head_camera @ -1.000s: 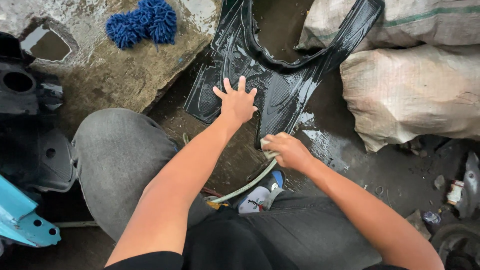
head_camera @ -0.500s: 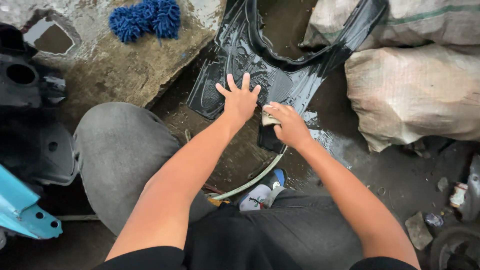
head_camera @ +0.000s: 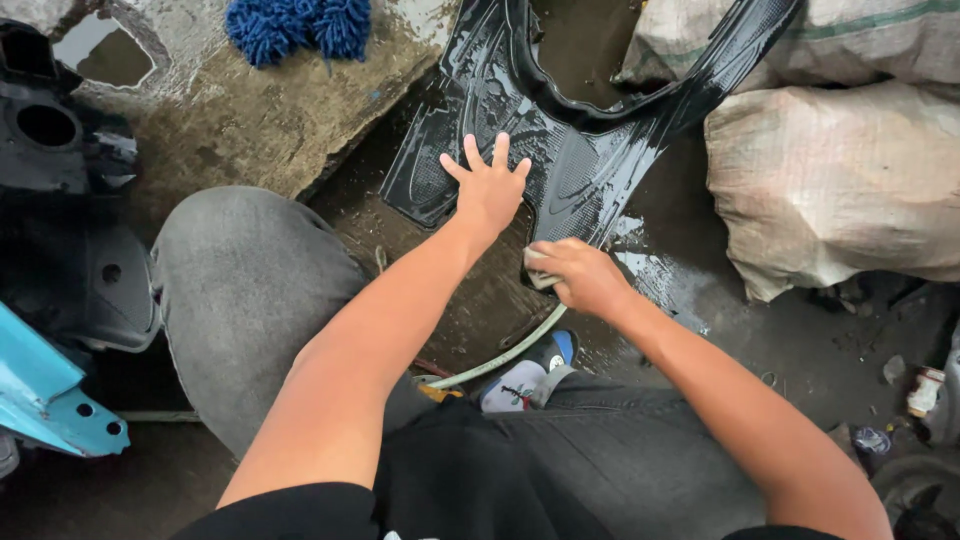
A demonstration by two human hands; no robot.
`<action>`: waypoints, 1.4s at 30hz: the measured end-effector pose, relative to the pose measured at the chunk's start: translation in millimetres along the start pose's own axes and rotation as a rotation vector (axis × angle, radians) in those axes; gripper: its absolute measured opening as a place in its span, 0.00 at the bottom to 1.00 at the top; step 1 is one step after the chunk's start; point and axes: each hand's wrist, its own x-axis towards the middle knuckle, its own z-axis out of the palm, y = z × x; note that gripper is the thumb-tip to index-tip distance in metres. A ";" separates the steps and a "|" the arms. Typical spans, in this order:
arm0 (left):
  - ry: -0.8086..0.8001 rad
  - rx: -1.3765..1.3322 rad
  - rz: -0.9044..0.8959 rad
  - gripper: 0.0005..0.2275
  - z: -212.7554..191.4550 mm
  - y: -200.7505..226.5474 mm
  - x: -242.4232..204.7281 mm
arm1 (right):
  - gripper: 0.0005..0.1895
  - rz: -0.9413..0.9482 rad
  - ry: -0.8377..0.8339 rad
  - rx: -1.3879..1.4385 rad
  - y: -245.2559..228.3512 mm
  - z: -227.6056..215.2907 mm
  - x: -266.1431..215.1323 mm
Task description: The person scrubs a black plastic car part with a cloth, dipping it into a bucket of water. They wipe the surface thoroughly, turning the part over to clean different sides.
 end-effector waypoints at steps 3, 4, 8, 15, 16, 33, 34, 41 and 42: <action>-0.071 -0.015 -0.008 0.27 -5.9 -0.2 -1.2 | 0.27 0.022 -0.033 0.006 -9.4 -5.2 -4.3; -0.070 -0.015 -0.007 0.27 -13.8 0.3 -4.4 | 0.27 0.022 -0.032 0.005 -6.4 -1.0 -7.8; -0.182 -0.051 -0.033 0.28 -31.2 5.3 -10.0 | 0.29 0.016 -0.077 0.009 -3.7 4.3 -16.4; -0.238 -0.113 -0.031 0.39 -55.9 7.7 -26.3 | 0.24 -0.020 -0.245 0.089 -12.8 -28.9 -17.6; -0.239 -0.114 -0.029 0.39 -53.3 8.4 -25.4 | 0.24 -0.017 -0.246 0.090 -4.5 -32.2 -17.7; -0.188 -0.082 -0.021 0.40 -45.3 9.1 -23.7 | 0.31 0.058 -0.060 0.124 13.7 -2.3 -31.3; -0.187 -0.081 -0.018 0.40 -42.9 8.9 -23.0 | 0.31 0.059 -0.058 0.122 9.8 -7.4 -32.3; -0.218 -0.070 -0.003 0.48 -49.0 8.3 -26.8 | 0.28 0.022 -0.260 0.247 10.7 -44.1 -42.2; -0.240 -0.068 0.009 0.51 -52.6 9.0 -26.8 | 0.30 0.010 -0.246 0.237 16.1 -46.8 -45.5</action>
